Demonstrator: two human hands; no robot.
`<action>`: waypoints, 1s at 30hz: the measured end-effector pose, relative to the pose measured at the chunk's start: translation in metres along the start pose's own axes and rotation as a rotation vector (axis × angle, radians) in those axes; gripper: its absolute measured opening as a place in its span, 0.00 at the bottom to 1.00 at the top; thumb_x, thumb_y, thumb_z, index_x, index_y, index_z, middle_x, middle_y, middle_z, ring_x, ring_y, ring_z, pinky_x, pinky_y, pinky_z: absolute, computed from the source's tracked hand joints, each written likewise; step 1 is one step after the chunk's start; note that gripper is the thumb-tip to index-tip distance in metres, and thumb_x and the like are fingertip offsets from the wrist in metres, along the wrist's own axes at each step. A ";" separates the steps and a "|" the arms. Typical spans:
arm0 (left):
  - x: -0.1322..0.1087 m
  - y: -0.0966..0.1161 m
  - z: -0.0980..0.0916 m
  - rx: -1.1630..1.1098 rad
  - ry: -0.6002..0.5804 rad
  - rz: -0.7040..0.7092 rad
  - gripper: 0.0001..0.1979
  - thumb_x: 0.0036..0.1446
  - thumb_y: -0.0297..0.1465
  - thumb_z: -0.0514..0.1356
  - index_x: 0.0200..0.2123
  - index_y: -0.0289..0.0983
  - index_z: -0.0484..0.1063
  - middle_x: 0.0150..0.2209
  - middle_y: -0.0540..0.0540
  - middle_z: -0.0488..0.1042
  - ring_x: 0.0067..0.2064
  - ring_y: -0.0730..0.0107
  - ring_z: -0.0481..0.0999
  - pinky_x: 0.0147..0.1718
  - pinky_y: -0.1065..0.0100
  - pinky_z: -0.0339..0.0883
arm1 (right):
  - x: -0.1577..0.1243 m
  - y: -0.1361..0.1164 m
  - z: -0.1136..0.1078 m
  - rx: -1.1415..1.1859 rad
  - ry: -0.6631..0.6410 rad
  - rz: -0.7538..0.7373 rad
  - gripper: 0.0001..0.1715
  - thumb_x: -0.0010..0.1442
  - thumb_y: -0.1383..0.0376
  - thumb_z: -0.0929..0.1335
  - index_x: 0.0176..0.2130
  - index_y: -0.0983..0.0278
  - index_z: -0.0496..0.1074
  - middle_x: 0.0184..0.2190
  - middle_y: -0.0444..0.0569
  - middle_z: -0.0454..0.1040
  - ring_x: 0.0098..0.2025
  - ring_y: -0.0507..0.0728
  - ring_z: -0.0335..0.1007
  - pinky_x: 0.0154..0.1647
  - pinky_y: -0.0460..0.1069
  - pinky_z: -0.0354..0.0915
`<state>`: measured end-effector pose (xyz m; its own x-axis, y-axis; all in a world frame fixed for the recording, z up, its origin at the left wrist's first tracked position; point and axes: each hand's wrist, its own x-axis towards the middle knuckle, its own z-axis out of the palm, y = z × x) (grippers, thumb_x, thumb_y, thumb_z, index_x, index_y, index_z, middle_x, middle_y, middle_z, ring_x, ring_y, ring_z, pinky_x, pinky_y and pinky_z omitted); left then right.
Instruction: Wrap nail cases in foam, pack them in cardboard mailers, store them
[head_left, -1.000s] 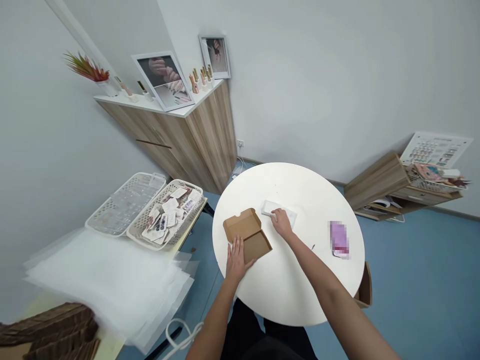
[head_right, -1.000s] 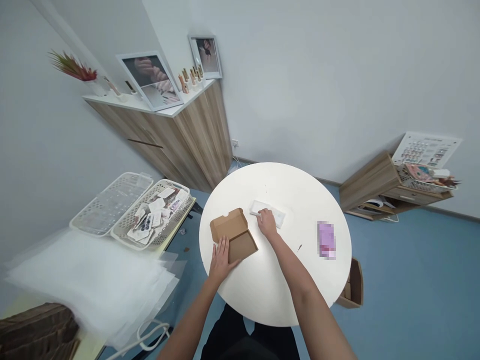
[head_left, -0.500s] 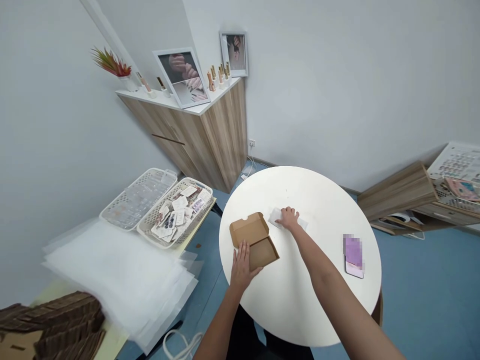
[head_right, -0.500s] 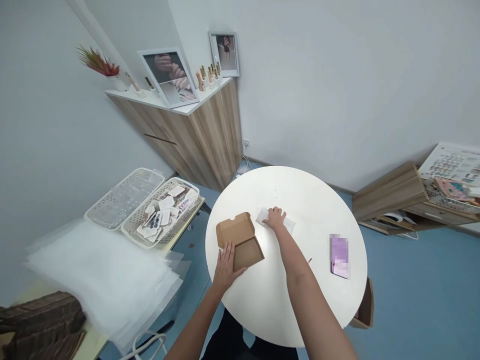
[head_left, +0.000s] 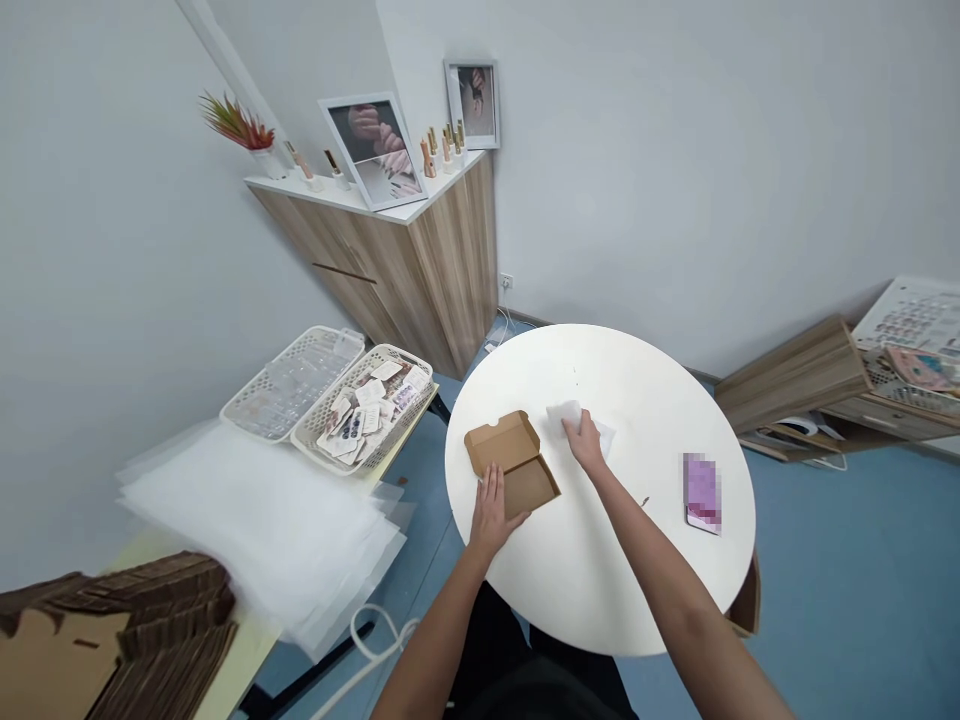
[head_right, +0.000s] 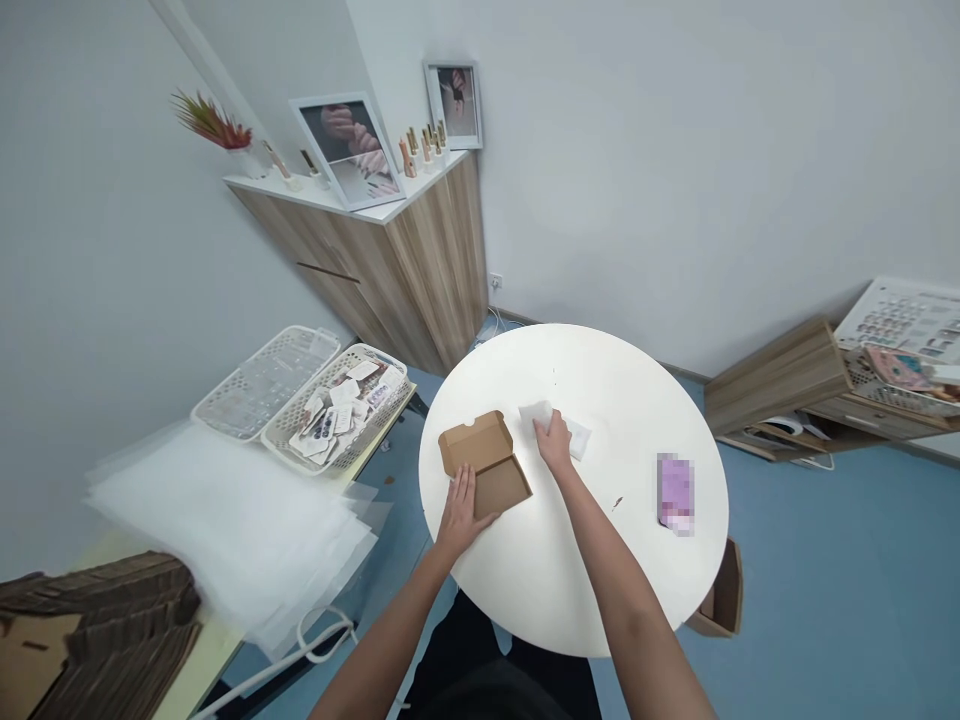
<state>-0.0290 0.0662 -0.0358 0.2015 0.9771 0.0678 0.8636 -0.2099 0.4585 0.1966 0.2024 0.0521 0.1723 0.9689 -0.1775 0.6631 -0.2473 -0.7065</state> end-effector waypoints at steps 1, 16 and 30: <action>0.001 0.002 -0.001 -0.028 -0.002 -0.001 0.52 0.58 0.54 0.54 0.69 0.32 0.26 0.70 0.29 0.42 0.70 0.46 0.41 0.63 0.45 0.47 | -0.013 0.001 -0.001 0.126 0.005 -0.026 0.19 0.64 0.53 0.59 0.49 0.61 0.61 0.47 0.53 0.73 0.49 0.61 0.68 0.50 0.54 0.60; -0.062 0.006 -0.015 -0.210 -0.051 -0.031 0.45 0.63 0.41 0.54 0.68 0.42 0.22 0.70 0.36 0.43 0.69 0.52 0.49 0.61 0.50 0.57 | -0.105 0.007 0.065 -0.112 -0.452 -0.004 0.18 0.56 0.64 0.69 0.48 0.60 0.68 0.45 0.49 0.76 0.47 0.59 0.71 0.44 0.50 0.63; -0.065 0.000 0.006 -0.123 -0.036 -0.044 0.39 0.66 0.36 0.51 0.70 0.38 0.28 0.67 0.33 0.53 0.62 0.54 0.65 0.49 0.60 0.72 | -0.131 -0.001 0.087 -0.532 -0.246 -0.398 0.14 0.63 0.67 0.63 0.48 0.63 0.72 0.45 0.59 0.70 0.50 0.65 0.61 0.51 0.57 0.60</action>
<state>-0.0392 0.0030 -0.0459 0.1834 0.9829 0.0144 0.8091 -0.1593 0.5656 0.1097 0.0760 0.0169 -0.2849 0.9435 -0.1695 0.9185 0.2180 -0.3300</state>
